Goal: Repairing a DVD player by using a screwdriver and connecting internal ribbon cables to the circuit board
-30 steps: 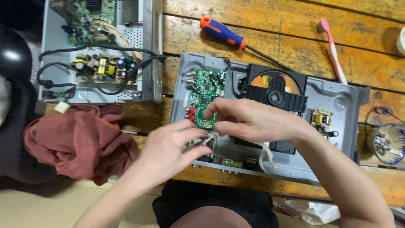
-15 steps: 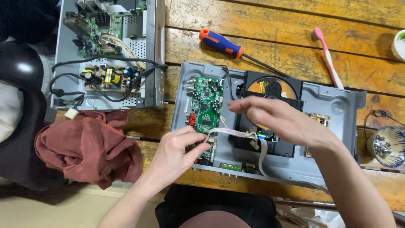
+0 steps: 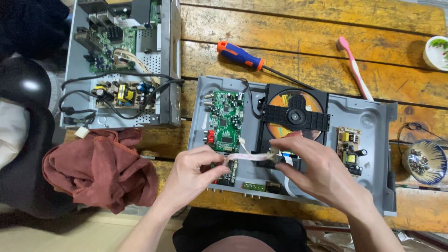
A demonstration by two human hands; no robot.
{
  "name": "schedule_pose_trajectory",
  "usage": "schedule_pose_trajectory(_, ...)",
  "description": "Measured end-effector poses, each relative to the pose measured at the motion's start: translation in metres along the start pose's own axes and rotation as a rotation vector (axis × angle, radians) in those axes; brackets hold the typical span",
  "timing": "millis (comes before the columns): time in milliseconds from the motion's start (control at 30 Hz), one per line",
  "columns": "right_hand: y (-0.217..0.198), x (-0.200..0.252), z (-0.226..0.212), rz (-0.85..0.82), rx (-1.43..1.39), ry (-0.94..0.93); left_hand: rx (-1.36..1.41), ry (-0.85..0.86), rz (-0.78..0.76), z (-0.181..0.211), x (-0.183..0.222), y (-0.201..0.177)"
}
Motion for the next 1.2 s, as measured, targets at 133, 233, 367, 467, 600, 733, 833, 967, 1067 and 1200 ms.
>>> schedule_pose_trajectory(133, 0.001, 0.002, -0.008, 0.026, 0.027, -0.032, -0.007, 0.009, 0.011, -0.004, 0.000, 0.000)
schedule_pose_trajectory(233, 0.003, 0.005, -0.007, 0.070, -0.014, 0.077, 0.012, -0.036, 0.011, -0.003, 0.001, -0.003)
schedule_pose_trajectory(367, 0.008, 0.011, 0.006, -0.009, -0.007, 0.369, 0.040, -0.063, -0.009, -0.003, 0.000, -0.006)
schedule_pose_trajectory(467, 0.012, 0.012, 0.009, -0.016, -0.013, 0.378, 0.065, -0.056, -0.027, -0.004, -0.001, -0.009)
schedule_pose_trajectory(600, 0.024, 0.015, 0.016, -0.023, -0.051, 0.311, 0.088, -0.075, -0.068, -0.006, -0.002, -0.012)
schedule_pose_trajectory(733, 0.035, 0.013, 0.021, -0.028, -0.103, 0.373, 0.108, -0.080, -0.077, -0.010, -0.007, -0.014)
schedule_pose_trajectory(833, 0.042, 0.014, 0.032, -0.028, -0.238, 0.499, 0.125, -0.099, -0.107, -0.012, -0.011, -0.015)
schedule_pose_trajectory(967, 0.043, 0.010, 0.037, -0.068, -0.272, 0.528, 0.070, -0.161, -0.100, -0.018, -0.017, -0.014)
schedule_pose_trajectory(1067, 0.044, 0.006, 0.035, -0.071, -0.347, 0.582, 0.078, -0.176, -0.090, -0.022, -0.019, -0.012)
schedule_pose_trajectory(1200, 0.044, 0.003, 0.033, -0.072, -0.398, 0.567, 0.087, -0.146, -0.074, -0.023, -0.018, -0.012)
Point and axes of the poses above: each hand's wrist, its own x-axis away from the middle knuckle, its own y-axis out of the palm, z = x × y, the point moved 3 cm from there along -x, towards the middle knuckle, and after that the axes turned 9 degrees about -x, right-handed, at the moved point
